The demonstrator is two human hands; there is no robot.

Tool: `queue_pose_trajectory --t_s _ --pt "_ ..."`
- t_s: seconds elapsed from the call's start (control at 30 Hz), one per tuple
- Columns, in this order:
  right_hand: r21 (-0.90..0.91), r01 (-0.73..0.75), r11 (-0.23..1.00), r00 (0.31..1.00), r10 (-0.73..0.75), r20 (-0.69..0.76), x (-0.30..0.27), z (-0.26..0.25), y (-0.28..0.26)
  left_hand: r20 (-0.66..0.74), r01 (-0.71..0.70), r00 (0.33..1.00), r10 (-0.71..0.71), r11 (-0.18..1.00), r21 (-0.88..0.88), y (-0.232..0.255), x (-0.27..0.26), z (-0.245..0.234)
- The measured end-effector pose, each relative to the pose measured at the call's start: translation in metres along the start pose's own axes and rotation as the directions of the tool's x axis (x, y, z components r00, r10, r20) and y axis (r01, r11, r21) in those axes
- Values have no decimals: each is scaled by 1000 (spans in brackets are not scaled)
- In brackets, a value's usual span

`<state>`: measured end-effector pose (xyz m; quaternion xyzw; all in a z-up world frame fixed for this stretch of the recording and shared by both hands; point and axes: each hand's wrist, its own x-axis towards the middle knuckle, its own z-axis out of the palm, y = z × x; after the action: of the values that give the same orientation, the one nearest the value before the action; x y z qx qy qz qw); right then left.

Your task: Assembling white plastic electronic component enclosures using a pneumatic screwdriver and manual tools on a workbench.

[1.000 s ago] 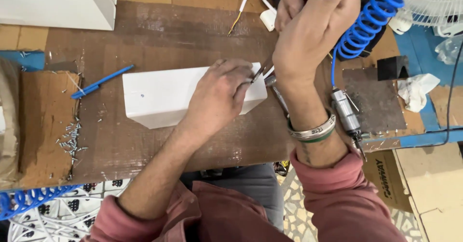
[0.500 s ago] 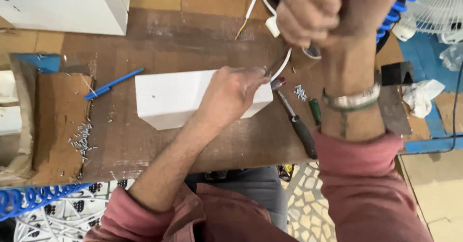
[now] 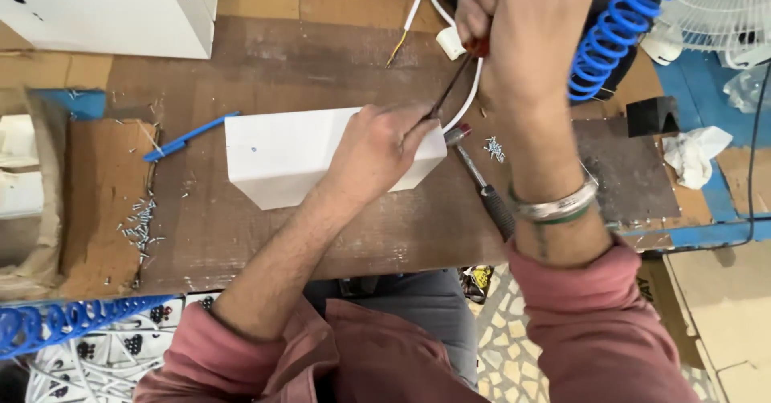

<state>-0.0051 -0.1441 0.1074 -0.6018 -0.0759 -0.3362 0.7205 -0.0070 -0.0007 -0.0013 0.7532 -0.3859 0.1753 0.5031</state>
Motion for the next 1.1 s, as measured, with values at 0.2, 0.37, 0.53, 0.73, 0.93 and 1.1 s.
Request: queue_pose_trajectory --t_s 0.2,0.37,0.53,0.73,0.93,1.1 --pt "-404 382 831 878 -463 -121 -20 -114 -57 77 43 996 -44 999 13 -13 -14 -10" --pt "-836 27 549 859 -440 -261 -105 -227 -20 157 8 979 -128 798 602 -42 -53 -64" --pt "-876 -178 449 937 -195 -291 -189 -260 44 210 -44 968 -139 729 683 -29 -59 -101" --pt "-999 -46 2 997 -61 -46 -223 -285 73 207 -63 975 -81 793 606 -7 -91 -109" --pt "-606 -631 485 701 691 -178 -181 -154 65 -179 444 896 -406 807 391 11 -148 -86" --pt "4 -978 210 210 973 99 -170 -130 108 -58 926 271 -961 277 -255 19 -158 -87"
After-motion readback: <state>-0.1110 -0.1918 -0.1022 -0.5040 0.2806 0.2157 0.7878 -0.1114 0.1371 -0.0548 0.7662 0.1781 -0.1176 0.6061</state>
